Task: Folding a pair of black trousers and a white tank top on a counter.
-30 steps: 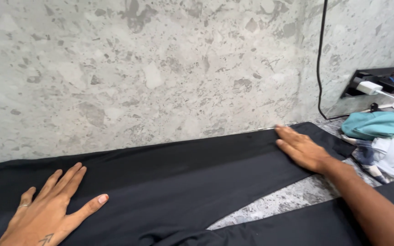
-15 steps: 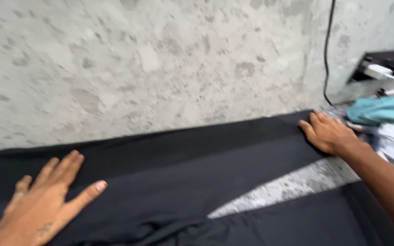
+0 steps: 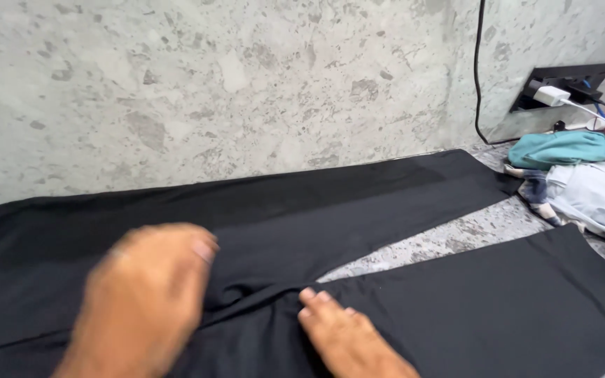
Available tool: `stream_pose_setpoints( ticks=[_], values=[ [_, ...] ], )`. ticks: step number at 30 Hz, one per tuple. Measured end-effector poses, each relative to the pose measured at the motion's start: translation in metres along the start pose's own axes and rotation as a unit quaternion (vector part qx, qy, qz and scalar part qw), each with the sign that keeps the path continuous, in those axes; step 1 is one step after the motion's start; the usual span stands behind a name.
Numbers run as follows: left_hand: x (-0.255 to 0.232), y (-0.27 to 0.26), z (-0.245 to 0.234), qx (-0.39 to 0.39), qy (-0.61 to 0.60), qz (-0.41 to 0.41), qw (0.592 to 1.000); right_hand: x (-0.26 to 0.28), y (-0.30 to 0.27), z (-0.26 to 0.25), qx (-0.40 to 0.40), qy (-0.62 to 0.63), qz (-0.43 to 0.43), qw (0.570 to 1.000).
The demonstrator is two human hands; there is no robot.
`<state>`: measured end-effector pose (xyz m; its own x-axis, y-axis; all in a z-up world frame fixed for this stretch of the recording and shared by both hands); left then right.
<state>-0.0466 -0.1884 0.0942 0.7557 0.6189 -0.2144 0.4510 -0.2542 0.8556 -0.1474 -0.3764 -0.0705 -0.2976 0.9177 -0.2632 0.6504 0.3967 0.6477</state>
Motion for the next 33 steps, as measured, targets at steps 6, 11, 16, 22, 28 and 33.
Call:
stream_pose_setpoints(
  ticks=[6, 11, 16, 22, 28, 33],
  values=[
    [-0.018, -0.127, 0.049, 0.075, -0.022, 0.081, 0.994, 0.038, -0.005, -0.015, -0.073, -0.027, -0.015, 0.997],
    [0.006, -0.148, 0.042, 0.135, 0.057, 0.057, 0.988, 0.014, 0.007, -0.055, -0.012, 0.045, 0.033, 0.998],
    [0.006, -0.146, 0.028, 0.194, 0.102, 0.036, 0.975, -0.026, -0.01, -0.065, 0.06, 0.027, 0.159, 0.985],
    [-0.007, -0.155, 0.044, 0.251, 0.194, -0.04, 0.948, 0.014, 0.014, -0.07, 0.085, 0.139, 0.265, 0.95],
    [-0.012, -0.155, 0.041, 0.173, 0.162, -0.051, 0.97, 0.051, 0.026, -0.053, 0.09, 0.256, 0.103, 0.957],
    [0.001, -0.159, 0.044, 0.203, 0.183, -0.086, 0.958, -0.018, 0.005, -0.08, 0.136, 0.155, 0.151, 0.967]
  ],
)
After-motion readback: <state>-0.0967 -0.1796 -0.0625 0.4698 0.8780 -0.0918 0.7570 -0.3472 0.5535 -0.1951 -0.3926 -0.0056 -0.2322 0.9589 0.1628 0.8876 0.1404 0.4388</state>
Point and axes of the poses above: each hand's wrist, its own y-axis towards the middle knuckle, its own z-axis out of the palm, x = y × z, the point moved 9 cm from there along y, towards the middle knuckle, and after that the axes turned 9 degrees about -x, right-handed, at the moved point
